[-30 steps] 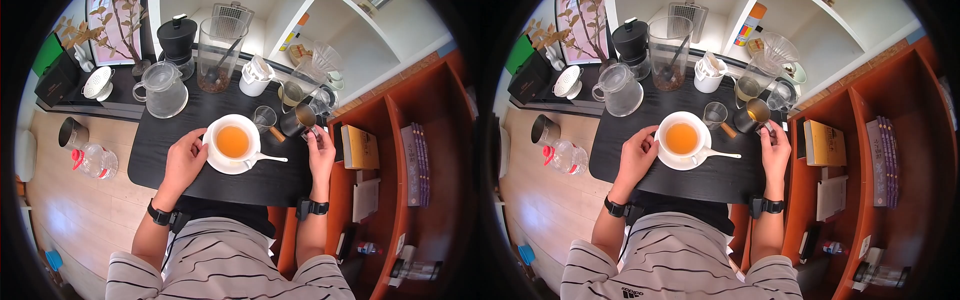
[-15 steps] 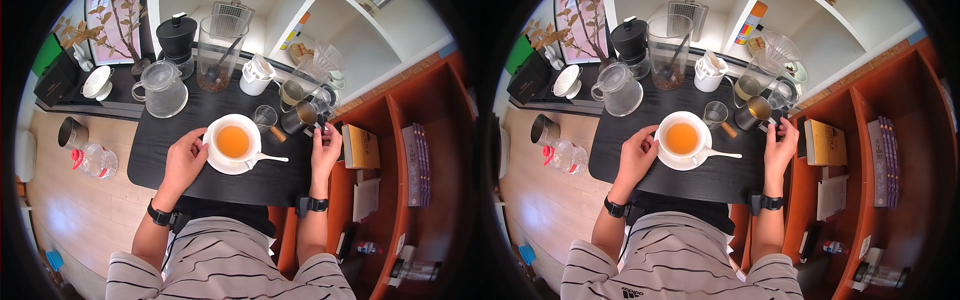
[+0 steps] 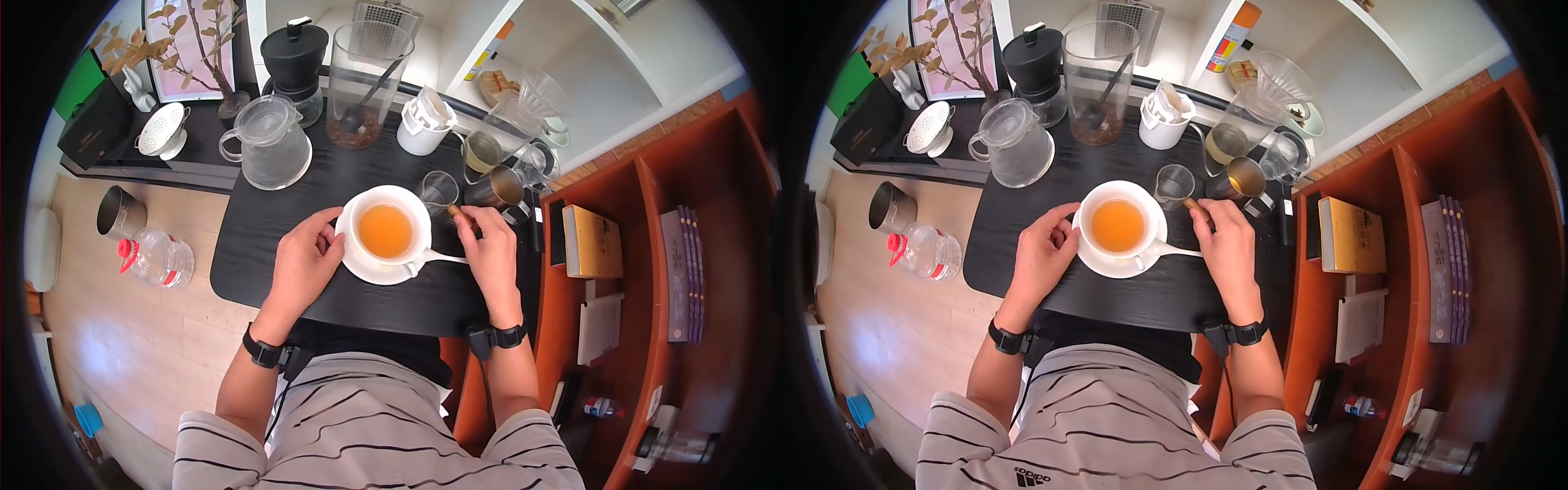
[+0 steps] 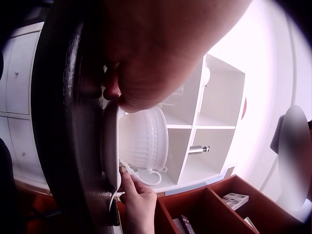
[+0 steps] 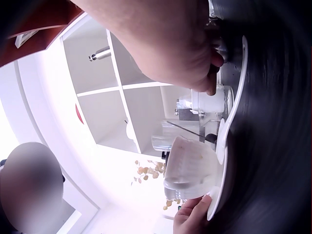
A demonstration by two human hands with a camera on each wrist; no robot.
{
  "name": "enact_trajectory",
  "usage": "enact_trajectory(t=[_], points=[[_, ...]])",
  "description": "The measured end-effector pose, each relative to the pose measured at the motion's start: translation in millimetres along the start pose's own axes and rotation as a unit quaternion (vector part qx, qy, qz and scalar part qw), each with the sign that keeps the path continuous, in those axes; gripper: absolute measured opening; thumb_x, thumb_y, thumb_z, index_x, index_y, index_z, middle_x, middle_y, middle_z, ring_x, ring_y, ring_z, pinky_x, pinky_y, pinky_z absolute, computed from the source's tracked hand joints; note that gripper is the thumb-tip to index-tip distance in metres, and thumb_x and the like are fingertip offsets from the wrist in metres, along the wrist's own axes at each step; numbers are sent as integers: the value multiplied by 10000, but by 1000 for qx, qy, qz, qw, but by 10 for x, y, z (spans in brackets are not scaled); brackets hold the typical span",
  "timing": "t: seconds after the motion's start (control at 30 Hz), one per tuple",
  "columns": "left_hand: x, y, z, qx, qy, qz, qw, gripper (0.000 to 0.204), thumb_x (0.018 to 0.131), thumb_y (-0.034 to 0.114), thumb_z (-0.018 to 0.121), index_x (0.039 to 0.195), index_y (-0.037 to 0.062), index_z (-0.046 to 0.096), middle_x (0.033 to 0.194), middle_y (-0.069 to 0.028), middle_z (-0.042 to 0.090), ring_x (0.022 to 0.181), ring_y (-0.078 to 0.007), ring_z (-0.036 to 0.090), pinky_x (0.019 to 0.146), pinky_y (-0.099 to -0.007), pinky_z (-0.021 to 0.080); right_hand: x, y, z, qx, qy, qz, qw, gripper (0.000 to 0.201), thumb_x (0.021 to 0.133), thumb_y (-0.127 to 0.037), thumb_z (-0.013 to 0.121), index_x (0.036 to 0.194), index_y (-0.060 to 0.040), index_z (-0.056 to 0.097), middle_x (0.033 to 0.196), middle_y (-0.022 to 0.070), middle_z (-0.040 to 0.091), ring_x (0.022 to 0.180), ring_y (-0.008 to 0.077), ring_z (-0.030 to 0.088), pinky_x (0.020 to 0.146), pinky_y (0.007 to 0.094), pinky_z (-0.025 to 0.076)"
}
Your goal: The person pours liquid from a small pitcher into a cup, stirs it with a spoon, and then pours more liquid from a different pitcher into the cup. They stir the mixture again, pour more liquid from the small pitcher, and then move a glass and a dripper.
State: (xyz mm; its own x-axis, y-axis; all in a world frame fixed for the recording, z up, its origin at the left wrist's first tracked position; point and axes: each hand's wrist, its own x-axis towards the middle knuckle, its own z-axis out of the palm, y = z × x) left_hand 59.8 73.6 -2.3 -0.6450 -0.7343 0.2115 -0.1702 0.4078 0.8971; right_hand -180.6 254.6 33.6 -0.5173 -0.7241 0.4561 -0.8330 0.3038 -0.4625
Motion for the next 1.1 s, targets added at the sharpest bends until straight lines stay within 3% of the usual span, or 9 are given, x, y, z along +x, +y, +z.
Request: enact_trajectory(t=[0.3,0.37,0.47,0.5,0.53,0.63,0.67,0.73,1.1], points=[[-1,8,4,5,-2,-1,1000,382,916,22,749,1295,-2,721,778,-53,659,617,-141,583,613,-300,509,-11,-16,53,-27,33,34,999,166,934,-78,798,1064,12,744,924,145,704,730,281,713,672,391,567],[4,7,-1,5,0,0,1000,382,915,22,749,1296,0,722,778,-54,659,617,-142,584,613,-301,509,-34,-59,11,-50,117,-26,992,152,924,-41,796,1056,9,739,954,139,695,764,268,697,692,372,566],[-2,11,4,6,0,-1,1000,380,917,25,746,1296,5,724,775,-54,655,616,-146,584,612,-303,507,-159,-125,-92,28,78,-16,996,158,904,-4,807,1046,6,738,974,125,688,791,240,679,710,350,562],[1,11,6,8,0,1,1000,391,923,12,741,1313,6,720,775,-33,641,624,-107,554,614,-271,486,-208,-130,-103,71,48,-9,996,182,889,19,817,1055,4,744,969,111,691,788,210,675,710,333,560],[4,12,8,11,0,4,1000,402,929,0,736,1330,7,716,776,-11,628,633,-68,524,617,-239,465,-251,-161,-118,94,19,-4,995,199,887,0,831,1070,3,751,978,109,697,807,208,687,722,330,567],[7,19,5,10,0,8,1000,397,932,1,733,1328,7,715,776,-16,631,634,-72,528,617,-240,466,-381,-142,-97,110,-27,-9,994,250,872,-32,862,1096,3,757,1003,113,701,840,229,702,745,336,584],[6,21,6,11,-1,6,1000,397,932,1,733,1328,7,715,776,-16,631,634,-72,528,617,-240,466,-418,-128,-79,111,-28,-8,993,250,872,-32,862,1096,3,757,1003,113,701,840,229,702,745,336,584],[10,23,6,10,3,4,1000,371,919,32,739,1289,5,725,770,-55,646,612,-154,584,612,-313,506,-477,-118,-54,117,-25,-3,993,269,848,-43,877,1089,-6,763,1021,114,696,909,269,698,779,366,580],[9,19,9,15,1,3,1000,370,922,30,738,1290,-4,721,779,-57,652,616,-153,584,616,-308,509,-590,-98,9,9,13,-9,1000,259,814,-34,877,1054,-27,780,1027,106,679,961,310,641,837,409,534]])
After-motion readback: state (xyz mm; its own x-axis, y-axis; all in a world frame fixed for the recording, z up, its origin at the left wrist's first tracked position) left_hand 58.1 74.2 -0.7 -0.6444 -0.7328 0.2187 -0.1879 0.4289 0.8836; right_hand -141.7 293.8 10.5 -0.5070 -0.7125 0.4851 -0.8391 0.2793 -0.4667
